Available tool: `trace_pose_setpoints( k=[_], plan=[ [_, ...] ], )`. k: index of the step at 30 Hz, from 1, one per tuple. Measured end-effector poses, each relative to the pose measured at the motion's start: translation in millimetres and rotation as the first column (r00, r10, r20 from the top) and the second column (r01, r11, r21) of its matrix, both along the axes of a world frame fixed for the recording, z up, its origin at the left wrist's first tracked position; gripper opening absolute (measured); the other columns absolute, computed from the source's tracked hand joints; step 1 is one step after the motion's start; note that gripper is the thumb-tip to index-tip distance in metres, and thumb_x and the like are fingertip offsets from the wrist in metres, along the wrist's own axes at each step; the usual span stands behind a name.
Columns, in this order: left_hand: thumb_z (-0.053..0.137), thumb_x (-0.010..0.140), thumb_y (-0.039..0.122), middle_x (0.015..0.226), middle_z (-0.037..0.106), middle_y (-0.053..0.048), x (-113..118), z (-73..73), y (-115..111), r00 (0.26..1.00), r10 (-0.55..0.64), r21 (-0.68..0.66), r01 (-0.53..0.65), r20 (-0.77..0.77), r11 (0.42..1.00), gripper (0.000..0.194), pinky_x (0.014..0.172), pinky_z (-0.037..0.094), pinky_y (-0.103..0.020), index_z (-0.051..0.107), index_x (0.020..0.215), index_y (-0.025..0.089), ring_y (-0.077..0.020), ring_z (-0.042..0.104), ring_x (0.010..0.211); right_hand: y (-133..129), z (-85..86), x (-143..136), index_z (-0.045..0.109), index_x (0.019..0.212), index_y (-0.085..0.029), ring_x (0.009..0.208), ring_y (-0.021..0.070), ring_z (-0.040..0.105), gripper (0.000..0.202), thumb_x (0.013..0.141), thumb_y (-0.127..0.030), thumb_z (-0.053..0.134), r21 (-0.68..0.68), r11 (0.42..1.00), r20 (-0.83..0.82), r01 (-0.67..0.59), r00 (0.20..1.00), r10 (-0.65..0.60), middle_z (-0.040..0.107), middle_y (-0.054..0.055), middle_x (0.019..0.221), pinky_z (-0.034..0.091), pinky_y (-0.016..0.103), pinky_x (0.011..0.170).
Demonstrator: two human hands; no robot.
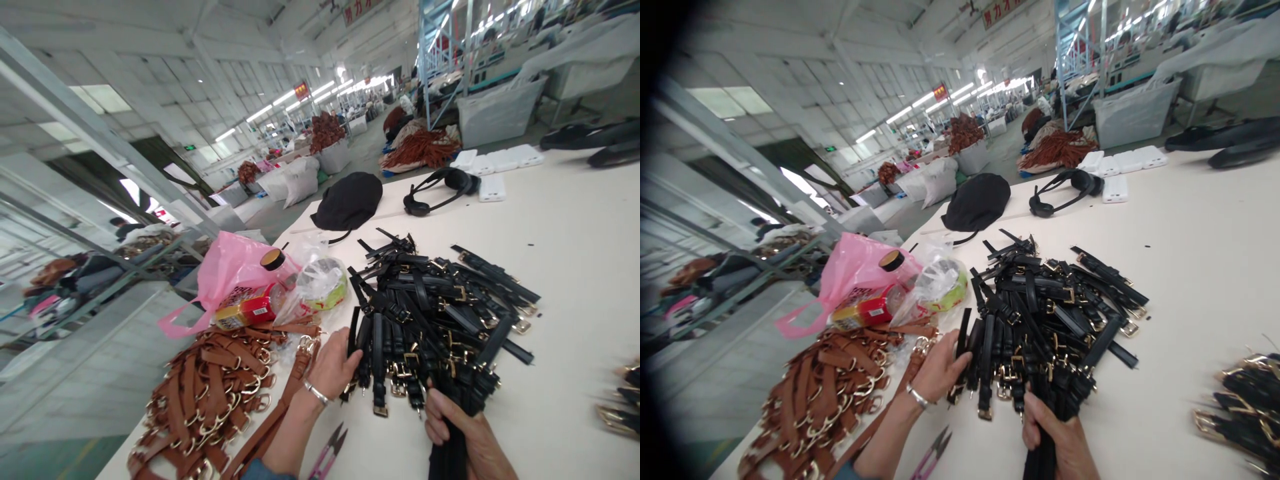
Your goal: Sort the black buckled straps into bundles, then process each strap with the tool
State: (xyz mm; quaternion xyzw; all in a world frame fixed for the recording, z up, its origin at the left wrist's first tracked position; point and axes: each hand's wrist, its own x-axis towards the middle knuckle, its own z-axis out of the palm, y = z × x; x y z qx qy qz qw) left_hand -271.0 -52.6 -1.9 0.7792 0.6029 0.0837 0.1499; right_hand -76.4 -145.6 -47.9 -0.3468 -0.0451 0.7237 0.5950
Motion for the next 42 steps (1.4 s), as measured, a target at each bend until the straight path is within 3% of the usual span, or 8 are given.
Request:
trace_pose_setpoints(
  k=[6,13,16,20,23,28,34,42],
  plan=[
    [0.051,0.078,0.023,0.077,0.058,0.001,3.7,-23.3,-14.4,0.980,0.194,-0.010,-0.194,-0.049,0.981,0.015,0.068,0.040,-0.027,0.048,0.093,0.022,-0.0177,0.057,0.075,0.2,2.2,0.3,0.056,0.078,-0.017,0.043,0.0048,0.036,0.031,0.064,-0.034,0.078,-0.015,1.000,0.003,-0.007,1.000,0.008,0.045,-0.006,0.053,0.033,0.020,0.042],
    [0.043,0.083,0.020,0.080,0.061,-0.001,25.8,5.9,-40.1,0.956,0.279,0.026,-0.282,0.086,0.959,0.020,0.069,0.042,-0.028,0.050,0.101,0.021,-0.0174,0.058,0.074,0.0,-6.9,-6.3,0.062,0.082,-0.016,0.044,0.0084,0.042,0.036,0.061,-0.040,0.078,-0.049,0.997,0.200,-0.052,0.978,0.061,0.052,-0.004,0.053,0.037,0.022,0.044],
    [0.042,0.084,0.020,0.085,0.062,-0.003,63.7,15.3,-63.9,0.941,0.179,-0.060,-0.168,0.288,0.984,0.022,0.069,0.045,-0.028,0.054,0.102,0.020,-0.0172,0.058,0.076,-1.5,-5.7,-7.4,0.065,0.085,-0.017,0.064,0.0193,0.058,0.039,0.058,-0.042,0.079,-0.007,0.997,0.309,-0.071,0.948,0.069,0.064,0.003,0.067,0.048,0.030,0.062],
    [0.035,0.086,0.019,0.107,0.060,-0.010,90.3,23.5,-80.8,0.940,-0.091,-0.069,0.120,0.329,0.990,0.039,0.085,0.043,-0.034,0.051,0.122,0.017,-0.0222,0.054,0.097,-3.2,7.9,-6.1,0.061,0.108,-0.022,0.093,0.0269,0.061,0.056,0.059,-0.042,0.077,0.004,0.998,0.188,-0.057,0.981,0.055,0.069,0.007,0.093,0.046,0.039,0.084],
    [0.033,0.086,0.018,0.108,0.062,-0.007,76.4,29.9,-73.8,0.928,-0.096,-0.154,0.161,0.361,0.975,0.046,0.086,0.043,-0.032,0.045,0.130,0.020,-0.0206,0.055,0.097,-4.0,15.8,-4.8,0.063,0.103,-0.019,0.082,0.0267,0.063,0.058,0.051,-0.037,0.082,-0.044,0.997,0.125,-0.066,0.990,0.071,0.069,0.008,0.085,0.051,0.037,0.073],
    [0.047,0.083,0.031,0.111,0.058,-0.008,41.6,15.7,-38.6,0.966,0.203,0.034,-0.211,0.161,0.977,0.041,0.090,0.039,-0.035,0.048,0.123,0.019,-0.0227,0.052,0.103,-5.9,14.5,0.9,0.063,0.077,-0.015,0.048,0.0162,0.054,0.039,0.050,-0.035,0.081,-0.150,0.979,0.117,-0.139,0.981,0.157,0.059,0.001,0.054,0.044,0.027,0.045],
    [0.066,0.068,0.035,0.078,0.059,-0.002,35.4,-16.0,-24.8,0.956,0.282,-0.026,-0.285,-0.081,0.958,0.024,0.069,0.039,-0.029,0.057,0.083,0.018,-0.0213,0.055,0.080,-5.9,8.4,4.6,0.058,0.096,-0.020,0.053,0.0117,0.051,0.048,0.055,-0.032,0.079,-0.033,0.997,-0.009,-0.076,0.997,0.076,0.056,-0.004,0.062,0.045,0.026,0.054],
    [0.050,0.077,0.022,0.065,0.056,0.003,12.1,-9.9,-11.7,0.952,0.300,-0.048,-0.303,-0.053,0.952,0.018,0.061,0.036,-0.023,0.057,0.094,0.021,-0.0148,0.055,0.065,-5.8,7.0,1.8,0.056,0.099,-0.021,0.052,0.0101,0.049,0.051,0.055,-0.029,0.080,-0.064,0.997,-0.042,-0.046,0.998,0.044,0.057,-0.004,0.066,0.043,0.023,0.050]
  ],
)
